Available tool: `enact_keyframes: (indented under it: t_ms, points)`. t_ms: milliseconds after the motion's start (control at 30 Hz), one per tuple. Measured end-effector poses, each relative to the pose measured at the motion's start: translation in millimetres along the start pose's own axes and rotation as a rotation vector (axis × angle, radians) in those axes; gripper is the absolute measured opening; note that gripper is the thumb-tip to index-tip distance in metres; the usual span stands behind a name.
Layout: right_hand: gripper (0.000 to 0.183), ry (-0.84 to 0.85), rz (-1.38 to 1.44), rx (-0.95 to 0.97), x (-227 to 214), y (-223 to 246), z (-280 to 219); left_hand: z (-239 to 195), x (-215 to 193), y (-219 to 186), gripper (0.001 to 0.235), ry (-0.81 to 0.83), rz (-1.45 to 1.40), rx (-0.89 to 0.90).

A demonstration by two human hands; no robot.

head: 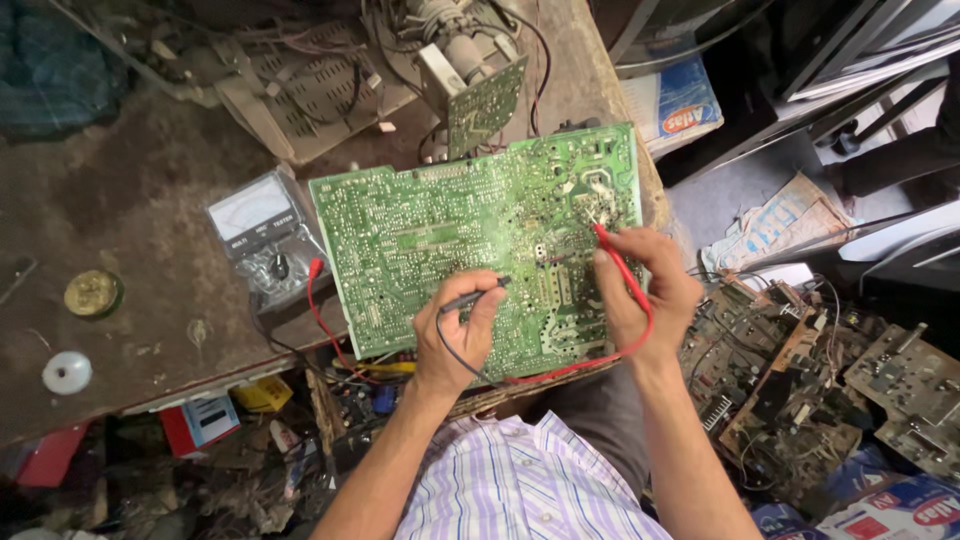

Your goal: The person uses a multimeter with red and black probes to test various points on a green circuit board. They systematically move the probes across different solder joints and traces on the board's surface.

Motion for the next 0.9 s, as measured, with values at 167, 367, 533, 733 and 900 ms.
enact_keyframes:
  t_ms: [167, 367, 533, 733, 900]
  points:
    - [0.015, -0.007, -0.048, -0.037, 22, 2, 17, -2, 2, 1, 0.018, 0.037, -0.058, 0.021]
    - [0.014, -0.041, -0.053, -0.024, 28, -2, 17, -3, 3, 2, 0.017, 0.063, -0.104, 0.000]
    - [0.013, -0.047, -0.043, 0.042, 28, -11, 16, 0, 2, 0, 0.017, 0.061, -0.089, 0.041]
    - [0.012, -0.059, -0.050, 0.041, 28, -13, 15, 0, 2, -1, 0.017, 0.062, -0.112, 0.045]
    - [0.012, -0.044, -0.004, 0.028, 30, -14, 16, -1, 3, -1, 0.017, 0.066, -0.138, 0.042]
Point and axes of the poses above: each hand's wrist, its own z-axis towards the middle knuckle, its own x-axis out of the palm, y = z × x, the point moved 5 cm from there along z, towards the middle knuckle, and after that the axes turned 10 degrees about -y, right-handed, at the moved point
